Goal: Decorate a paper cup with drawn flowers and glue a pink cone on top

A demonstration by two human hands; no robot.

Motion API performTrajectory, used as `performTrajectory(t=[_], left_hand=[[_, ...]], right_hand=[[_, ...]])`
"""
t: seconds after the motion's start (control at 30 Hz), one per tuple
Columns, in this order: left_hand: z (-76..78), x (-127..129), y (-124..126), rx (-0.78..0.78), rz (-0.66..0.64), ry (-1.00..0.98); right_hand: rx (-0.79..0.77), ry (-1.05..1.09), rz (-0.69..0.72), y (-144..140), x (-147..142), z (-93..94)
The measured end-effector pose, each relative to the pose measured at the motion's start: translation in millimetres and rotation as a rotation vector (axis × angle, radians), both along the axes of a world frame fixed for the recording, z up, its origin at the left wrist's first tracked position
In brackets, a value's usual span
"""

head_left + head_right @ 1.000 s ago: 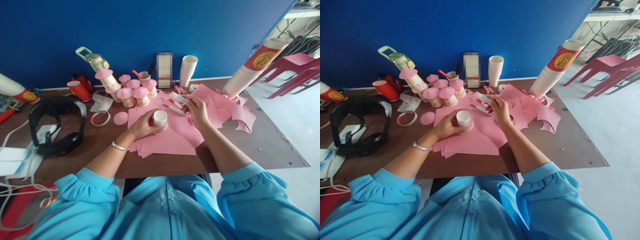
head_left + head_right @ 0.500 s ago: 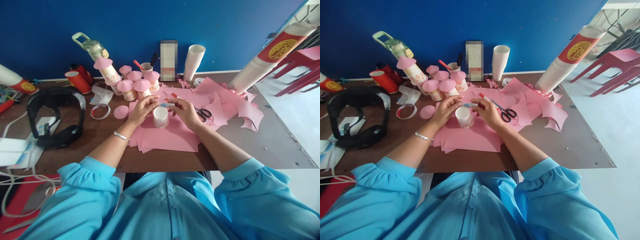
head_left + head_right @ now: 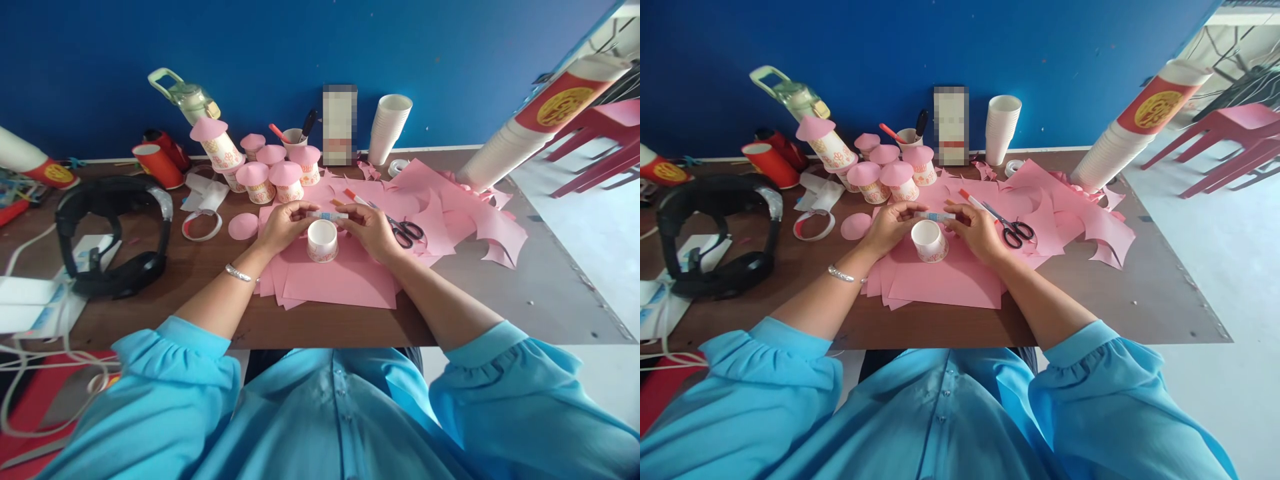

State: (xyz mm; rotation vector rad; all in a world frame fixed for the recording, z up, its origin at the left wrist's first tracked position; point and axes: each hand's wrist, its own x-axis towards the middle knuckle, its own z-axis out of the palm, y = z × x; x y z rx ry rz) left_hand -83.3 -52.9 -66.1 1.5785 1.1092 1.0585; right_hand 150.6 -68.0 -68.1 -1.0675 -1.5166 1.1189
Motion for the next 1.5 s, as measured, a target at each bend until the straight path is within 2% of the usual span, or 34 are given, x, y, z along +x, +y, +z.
performTrajectory(t=[0.1,0.23,0.37,0.47,0.53,0.6,0.73,0.8,0.87,1.1,1.3,1.5], left_hand=[[3.0,0,-3,0.01,-0.042,-0.009],[8.6,0,-7,0.067,-0.022,0.054],[9.7,-7,-3,0.065,0.057,0.003],[7.4,-17,2,0.078,0.156,-0.058],[5.2,-20,4,0.086,0.159,-0.021],[3.1,-20,3,0.116,0.109,0.051],[1.8,-15,0,0.246,0.019,0.251],[2.9,-14,-1,0.301,0.013,0.318],[5.7,-12,-2,0.348,0.037,0.305],[32.0,-1,-13,0.281,0.118,-0.01],[48.7,9,-28,0.485,0.048,-0.044],[53.6,12,-36,0.48,0.03,-0.084]], right_hand=[[-0.01,-0.011,0.009,-2,-1,1.6],[0.031,-0.05,-0.007,-6,-1,6.0],[0.07,-0.01,-0.099,-3,5,8.9],[0.029,0.12,-0.141,5,16,8.6],[-0.028,0.206,-0.102,8,22,8.0],[-0.086,0.286,-0.038,9,24,8.0],[-0.178,0.426,0.082,3,21,10.5],[-0.213,0.446,0.114,0,18,12.5],[-0.218,0.432,0.105,-1,16,14.4],[-0.035,0.376,0.022,-9,6,23.5],[0.143,0.27,0.011,-24,-2,35.2],[0.362,0.133,-0.034,-32,-2,39.6]])
